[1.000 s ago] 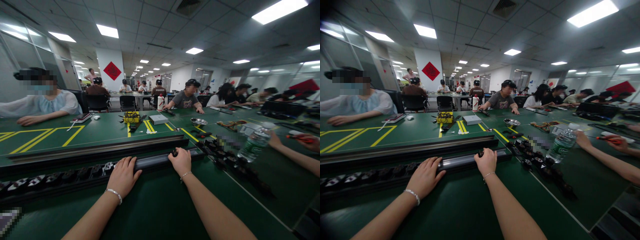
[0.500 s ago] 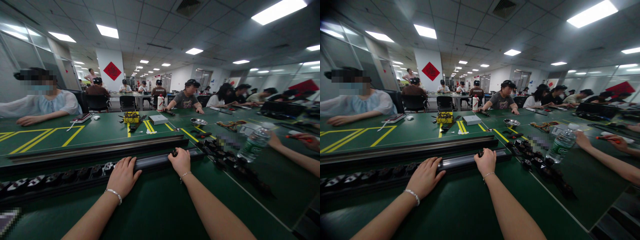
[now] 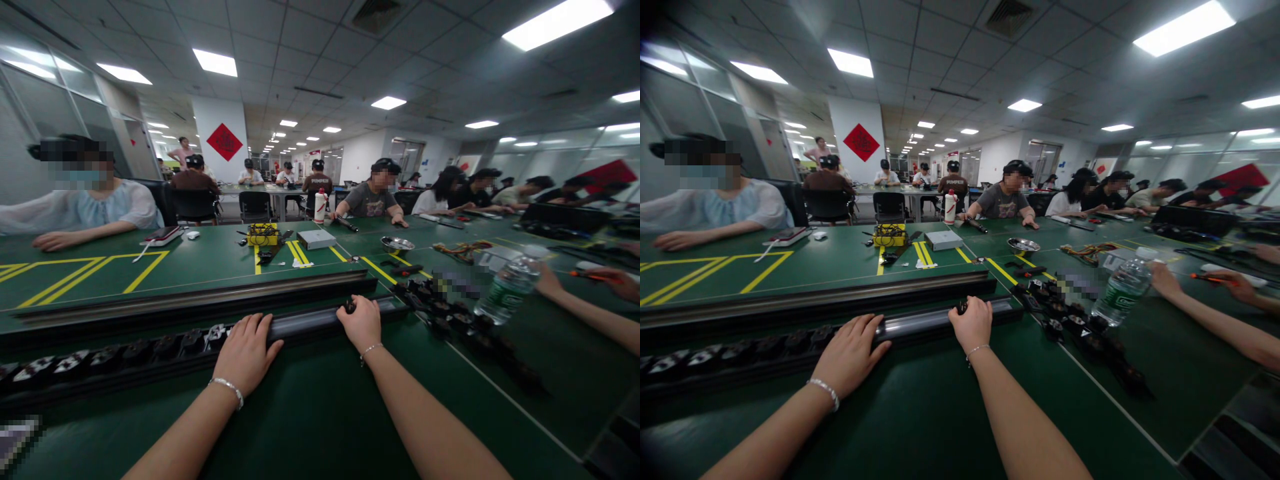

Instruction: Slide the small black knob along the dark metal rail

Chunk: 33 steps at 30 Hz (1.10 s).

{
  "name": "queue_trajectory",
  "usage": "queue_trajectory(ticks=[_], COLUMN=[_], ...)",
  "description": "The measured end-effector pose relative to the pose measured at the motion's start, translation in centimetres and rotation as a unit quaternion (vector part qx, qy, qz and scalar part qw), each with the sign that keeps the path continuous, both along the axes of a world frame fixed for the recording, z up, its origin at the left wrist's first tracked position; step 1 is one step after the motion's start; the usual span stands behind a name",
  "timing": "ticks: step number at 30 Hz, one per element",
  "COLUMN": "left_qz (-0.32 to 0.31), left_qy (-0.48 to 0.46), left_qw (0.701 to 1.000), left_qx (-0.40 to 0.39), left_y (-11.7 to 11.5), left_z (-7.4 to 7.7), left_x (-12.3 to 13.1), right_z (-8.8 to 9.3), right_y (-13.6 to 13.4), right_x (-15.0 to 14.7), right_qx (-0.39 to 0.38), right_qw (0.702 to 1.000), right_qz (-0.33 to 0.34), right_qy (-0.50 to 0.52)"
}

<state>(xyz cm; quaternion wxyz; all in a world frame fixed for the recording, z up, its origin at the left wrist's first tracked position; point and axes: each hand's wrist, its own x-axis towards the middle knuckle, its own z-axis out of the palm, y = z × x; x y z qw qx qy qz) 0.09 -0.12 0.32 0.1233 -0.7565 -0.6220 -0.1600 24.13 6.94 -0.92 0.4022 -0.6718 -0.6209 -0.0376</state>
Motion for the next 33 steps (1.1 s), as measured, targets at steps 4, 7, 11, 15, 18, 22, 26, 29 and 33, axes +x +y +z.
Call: queue_trajectory(ticks=[4,7,11,15,18,22,26,29,33], left_qz=[0.003,0.003,0.002,0.003,0.002,-0.002,-0.002,-0.002,0.000], left_qy=[0.007,0.007,0.008,0.011,0.007,0.007,0.010,0.013,0.014], left_qw=[1.000,1.000,1.000,1.000,1.000,1.000,1.000,1.000,1.000], left_qx=[0.000,-0.002,-0.003,0.000,0.001,-0.003,0.003,0.006,0.004], left_y=[-0.02,-0.02,0.02,0.06,0.07,0.11,0.11,0.04,0.01], left_z=[-0.03,-0.01,-0.03,-0.07,-0.09,-0.12,-0.11,-0.07,-0.07], left_x=[-0.01,-0.03,-0.06,-0.06,-0.06,-0.08,-0.08,-0.05,-0.03], right_z=[0.07,0.09,0.07,0.01,-0.06,-0.21,-0.35,-0.38,-0.25], right_y=[-0.08,-0.10,-0.09,-0.03,0.05,0.21,0.29,0.30,0.27], right_x=[-0.01,0.02,0.07,0.13,0.16,0.21,0.29,0.34,0.40], right_qx=[-0.001,0.002,0.000,0.004,0.006,0.009,0.020,0.018,0.011], right_qw=[1.000,1.000,1.000,1.000,1.000,1.000,1.000,1.000,1.000], right_qz=[0.002,0.002,-0.001,-0.001,-0.002,-0.003,0.000,0.001,0.001], right_qy=[-0.001,-0.001,-0.004,-0.005,-0.008,-0.011,-0.008,-0.005,-0.006])
